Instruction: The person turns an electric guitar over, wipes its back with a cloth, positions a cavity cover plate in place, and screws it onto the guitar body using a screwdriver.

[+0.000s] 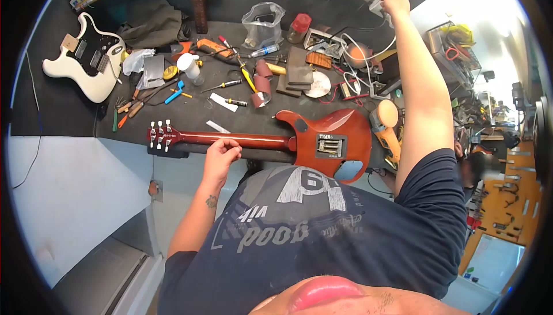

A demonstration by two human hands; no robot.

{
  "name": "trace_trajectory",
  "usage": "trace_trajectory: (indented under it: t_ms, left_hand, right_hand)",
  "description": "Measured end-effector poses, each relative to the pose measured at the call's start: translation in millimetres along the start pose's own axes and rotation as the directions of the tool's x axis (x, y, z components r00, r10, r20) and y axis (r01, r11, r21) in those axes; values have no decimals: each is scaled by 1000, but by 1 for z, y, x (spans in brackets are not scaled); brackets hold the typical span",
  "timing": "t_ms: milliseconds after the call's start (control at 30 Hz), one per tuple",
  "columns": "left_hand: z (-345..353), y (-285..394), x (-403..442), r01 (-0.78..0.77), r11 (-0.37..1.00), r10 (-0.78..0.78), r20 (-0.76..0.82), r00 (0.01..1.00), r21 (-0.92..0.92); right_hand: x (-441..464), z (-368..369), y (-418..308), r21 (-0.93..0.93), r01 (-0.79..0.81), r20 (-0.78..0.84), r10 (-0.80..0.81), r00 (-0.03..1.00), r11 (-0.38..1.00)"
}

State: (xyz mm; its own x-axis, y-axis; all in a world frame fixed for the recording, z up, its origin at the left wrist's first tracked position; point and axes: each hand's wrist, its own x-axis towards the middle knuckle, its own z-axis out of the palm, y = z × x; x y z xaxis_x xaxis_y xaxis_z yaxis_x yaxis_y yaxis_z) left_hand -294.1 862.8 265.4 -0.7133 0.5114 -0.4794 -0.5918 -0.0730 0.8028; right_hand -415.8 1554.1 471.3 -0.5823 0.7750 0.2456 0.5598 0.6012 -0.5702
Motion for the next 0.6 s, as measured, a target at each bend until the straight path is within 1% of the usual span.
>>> trace_trajectory:
  t_ms: [33, 67, 100, 167, 200, 233, 267, 300, 333, 367, 400, 433, 467, 500, 567, 600]
  left_hand:
    - [0, 2, 1, -4, 1000, 3, 4, 1000, 13]
    - [1, 4, 2, -6, 1000, 6, 4, 1000, 27]
    - [-1, 4, 4, -7, 999, 7, -2, 1000, 40]
    - [-8, -1, 9, -41, 987, 38, 23, 999, 154]
    - [-13, -8, 12, -63, 989, 60, 32, 998, 134]
    - [-15, -8, 11, -38, 991, 37, 14, 999, 130]
    - [-18, -11, 10, 5, 990, -3, -14, 1000, 140]
    - [-21, -14, 11, 44, 988, -39, -37, 999, 150]
    - [-24, -18, 14, 56, 985, -51, -34, 998, 165]
    - [-29, -25, 15, 70, 981, -65, -31, 997, 180]
    - [-33, -32, 15, 85, 977, -81, -31, 996, 196]
    - [-35, -37, 18, 89, 972, -89, -10, 996, 216]
    - [-35, -40, 21, 92, 967, -97, 10, 995, 237]
    - [-35, -42, 24, 93, 961, -104, 29, 994, 260]
    - [-27, -42, 37, 58, 918, -92, 68, 993, 392]
    - [-20, -41, 43, 35, 885, -86, 88, 992, 465]
  right_hand:
    - [-2, 6, 2, 9, 15, -5, -15, 1000, 1000]
    - [-47, 3, -28, 260, -38, 39, 29, 999, 965]
    - [-74, 5, -38, 235, -3, 63, -12, 998, 972]
    - [-132, 25, -41, 182, 52, 144, -79, 986, 982]
    - [-175, 35, -34, 180, 135, 262, -180, 948, 974]
    - [-221, 45, -29, 196, 223, 360, -281, 890, 955]
    - [-279, 63, -17, 197, 306, 333, -357, 873, 931]
    - [-335, 62, -15, 169, 347, 474, -385, 792, 923]
    - [-384, 71, 0, 101, 369, 654, -341, 675, 924]
    - [-432, 65, 4, 308, 239, 695, -390, 604, 921]
    - [-469, 64, 14, 245, 231, 798, -331, 504, 942]
    - [-497, 62, 22, 233, 104, 866, -255, 430, 967]
    - [-519, 68, 45, 221, 14, 894, -208, 397, 975]
    - [-539, 76, 66, 181, -238, 902, -64, 427, 954]
    - [-543, 69, 74, 116, -400, 877, 96, 471, 909]
    - [-541, 64, 79, 72, -379, 866, 131, 482, 922]
